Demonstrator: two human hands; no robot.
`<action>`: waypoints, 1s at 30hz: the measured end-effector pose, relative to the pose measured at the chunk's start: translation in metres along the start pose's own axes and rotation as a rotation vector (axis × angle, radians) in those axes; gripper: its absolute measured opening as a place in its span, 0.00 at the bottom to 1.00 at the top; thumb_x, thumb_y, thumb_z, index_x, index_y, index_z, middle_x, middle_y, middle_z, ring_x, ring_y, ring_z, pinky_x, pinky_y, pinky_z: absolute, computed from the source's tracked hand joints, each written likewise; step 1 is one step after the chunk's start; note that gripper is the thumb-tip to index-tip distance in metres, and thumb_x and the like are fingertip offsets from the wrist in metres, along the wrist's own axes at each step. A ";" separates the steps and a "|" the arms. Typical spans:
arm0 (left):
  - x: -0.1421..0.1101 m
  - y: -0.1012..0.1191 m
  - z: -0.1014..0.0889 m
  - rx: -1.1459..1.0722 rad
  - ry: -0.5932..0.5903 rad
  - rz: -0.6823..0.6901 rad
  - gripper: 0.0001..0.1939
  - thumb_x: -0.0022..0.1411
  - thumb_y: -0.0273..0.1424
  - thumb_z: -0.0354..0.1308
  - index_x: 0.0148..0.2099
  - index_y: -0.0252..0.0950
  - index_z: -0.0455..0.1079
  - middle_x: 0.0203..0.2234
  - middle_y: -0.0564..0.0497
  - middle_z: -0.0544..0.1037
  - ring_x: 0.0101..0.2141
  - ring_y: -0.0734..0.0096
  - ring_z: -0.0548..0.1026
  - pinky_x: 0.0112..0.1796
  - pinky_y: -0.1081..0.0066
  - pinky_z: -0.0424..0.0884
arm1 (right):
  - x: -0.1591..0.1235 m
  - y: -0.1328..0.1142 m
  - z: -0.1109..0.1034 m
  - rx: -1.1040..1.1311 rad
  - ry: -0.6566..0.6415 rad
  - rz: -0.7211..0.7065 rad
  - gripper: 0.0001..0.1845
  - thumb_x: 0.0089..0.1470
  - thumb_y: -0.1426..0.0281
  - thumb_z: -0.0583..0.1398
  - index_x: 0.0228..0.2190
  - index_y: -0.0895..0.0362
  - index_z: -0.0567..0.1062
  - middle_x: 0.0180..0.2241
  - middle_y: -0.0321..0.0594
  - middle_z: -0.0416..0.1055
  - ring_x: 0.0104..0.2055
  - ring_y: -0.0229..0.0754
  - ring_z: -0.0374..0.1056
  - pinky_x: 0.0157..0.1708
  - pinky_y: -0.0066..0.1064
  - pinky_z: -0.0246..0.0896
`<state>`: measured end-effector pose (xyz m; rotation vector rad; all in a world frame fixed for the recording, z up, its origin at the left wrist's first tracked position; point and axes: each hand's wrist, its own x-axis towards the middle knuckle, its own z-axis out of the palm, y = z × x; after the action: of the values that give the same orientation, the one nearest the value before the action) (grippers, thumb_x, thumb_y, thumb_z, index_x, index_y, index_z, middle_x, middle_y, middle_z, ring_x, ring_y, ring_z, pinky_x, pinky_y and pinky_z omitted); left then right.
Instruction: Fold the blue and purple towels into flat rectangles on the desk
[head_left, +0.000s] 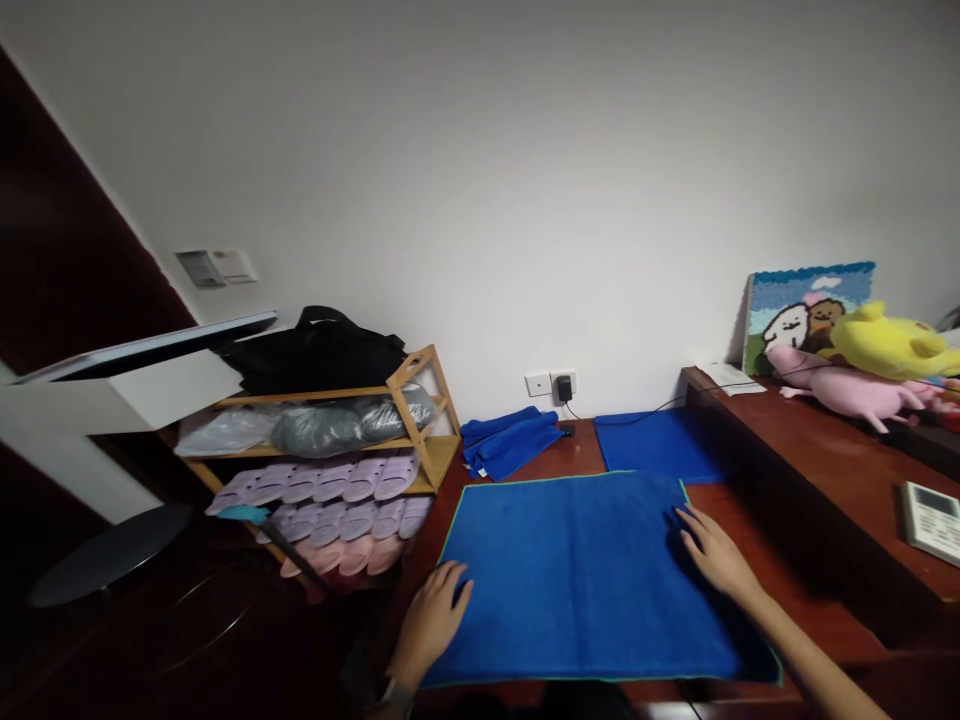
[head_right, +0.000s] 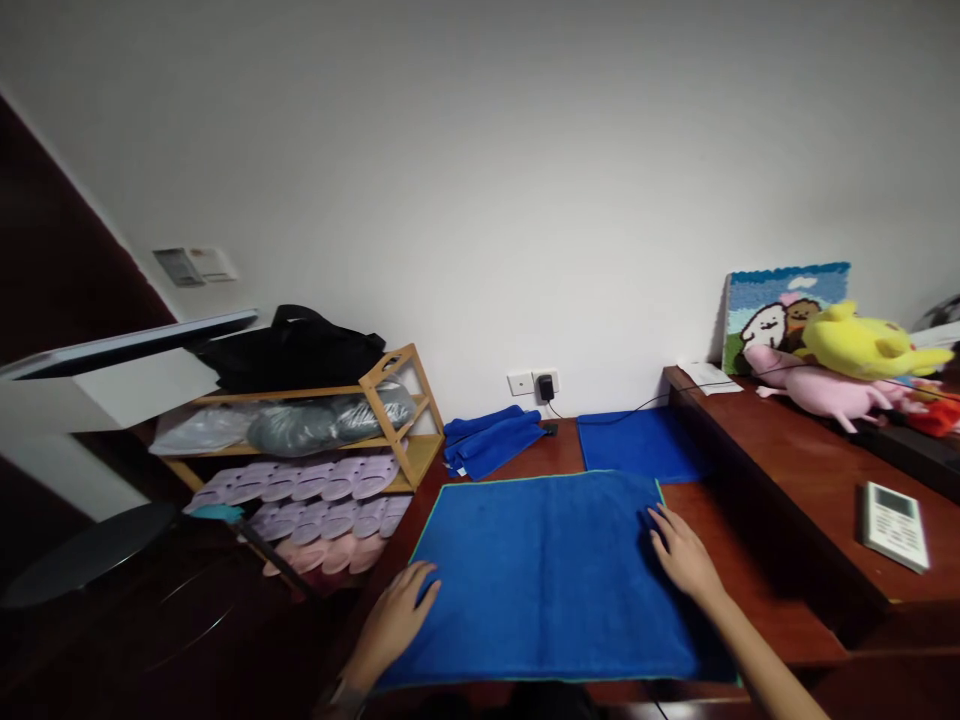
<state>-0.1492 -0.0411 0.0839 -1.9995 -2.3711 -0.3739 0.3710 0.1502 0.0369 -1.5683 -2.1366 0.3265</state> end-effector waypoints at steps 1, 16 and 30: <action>0.007 0.002 0.012 0.011 0.018 0.025 0.22 0.71 0.41 0.49 0.60 0.43 0.72 0.62 0.46 0.74 0.62 0.55 0.70 0.61 0.57 0.65 | 0.009 -0.003 0.009 -0.045 -0.045 0.008 0.35 0.63 0.53 0.45 0.63 0.56 0.68 0.68 0.44 0.61 0.70 0.50 0.55 0.70 0.48 0.49; 0.006 -0.035 0.067 0.077 0.214 0.092 0.24 0.72 0.46 0.49 0.66 0.50 0.68 0.64 0.50 0.72 0.62 0.54 0.70 0.59 0.50 0.71 | 0.043 0.009 0.035 -0.222 -0.086 -0.011 0.36 0.67 0.49 0.41 0.70 0.49 0.56 0.73 0.36 0.47 0.75 0.49 0.38 0.72 0.52 0.38; 0.143 0.186 0.102 -0.164 -0.098 0.269 0.32 0.75 0.52 0.36 0.74 0.47 0.53 0.73 0.49 0.54 0.71 0.60 0.50 0.69 0.52 0.47 | 0.055 0.044 0.076 -0.317 -0.162 0.013 0.42 0.62 0.46 0.36 0.71 0.50 0.51 0.74 0.33 0.44 0.75 0.48 0.33 0.72 0.50 0.38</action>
<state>0.0203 0.1450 0.0407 -2.4235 -2.1427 -0.4839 0.3566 0.2220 -0.0357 -1.7815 -2.3968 0.1260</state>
